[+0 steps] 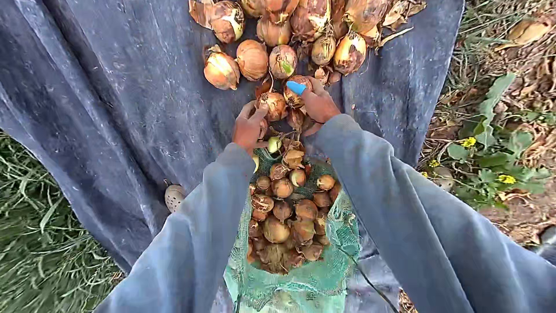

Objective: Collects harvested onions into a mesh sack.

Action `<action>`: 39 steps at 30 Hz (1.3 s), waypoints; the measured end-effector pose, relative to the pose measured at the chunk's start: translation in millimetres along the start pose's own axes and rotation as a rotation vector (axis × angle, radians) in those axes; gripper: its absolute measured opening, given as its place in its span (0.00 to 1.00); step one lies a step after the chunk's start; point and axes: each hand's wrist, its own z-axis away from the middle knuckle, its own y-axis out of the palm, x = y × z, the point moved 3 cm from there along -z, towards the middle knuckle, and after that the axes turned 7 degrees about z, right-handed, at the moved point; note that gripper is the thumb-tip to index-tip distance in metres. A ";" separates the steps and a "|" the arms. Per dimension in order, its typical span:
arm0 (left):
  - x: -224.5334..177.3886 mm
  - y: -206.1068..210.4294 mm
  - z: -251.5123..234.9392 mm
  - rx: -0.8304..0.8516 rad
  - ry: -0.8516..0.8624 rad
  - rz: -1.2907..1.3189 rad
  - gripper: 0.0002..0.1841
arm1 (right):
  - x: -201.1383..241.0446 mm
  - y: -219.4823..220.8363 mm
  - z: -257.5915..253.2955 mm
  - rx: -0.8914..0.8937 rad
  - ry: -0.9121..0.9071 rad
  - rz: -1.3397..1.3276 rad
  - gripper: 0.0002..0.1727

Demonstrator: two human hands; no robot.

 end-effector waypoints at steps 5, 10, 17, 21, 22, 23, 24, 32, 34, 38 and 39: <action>40.7 6.6 31.6 0.123 -0.131 0.209 0.34 | -46.2 31.9 54.1 0.019 0.189 -0.509 0.29; 74.0 -45.0 127.1 0.335 -0.242 -0.280 0.24 | -130.1 16.2 187.1 0.352 0.078 -0.176 0.31; 43.5 9.7 76.4 0.019 0.193 -0.866 0.19 | -109.3 6.3 145.3 0.202 0.110 0.329 0.30; 64.9 50.9 25.6 -0.035 -0.077 -0.963 0.32 | -81.2 54.6 81.4 0.264 0.174 0.675 0.37; 69.6 53.1 26.5 -0.035 -0.076 -0.938 0.31 | -79.3 61.8 78.0 0.281 0.187 0.733 0.36; 74.9 50.7 34.1 -0.008 -0.039 -0.911 0.30 | -80.7 64.8 82.2 0.297 0.188 0.758 0.37; 81.0 44.5 47.9 0.039 0.026 -0.898 0.28 | -84.7 64.6 93.7 0.314 0.162 0.756 0.36; 144.1 -53.8 276.9 0.070 0.845 -1.219 0.21 | -123.0 19.8 312.8 0.031 -0.451 1.082 0.43; 144.8 -80.5 309.3 -0.165 0.916 -1.275 0.25 | -138.3 -6.4 332.4 -0.057 -0.176 1.102 0.51; 149.5 -116.9 322.8 -0.233 0.143 -1.450 0.47 | -164.7 -49.3 342.0 0.317 0.650 1.052 0.45; 151.1 -117.3 327.3 -0.098 -0.265 -1.496 0.47 | -161.6 -54.7 348.7 0.412 0.711 0.981 0.38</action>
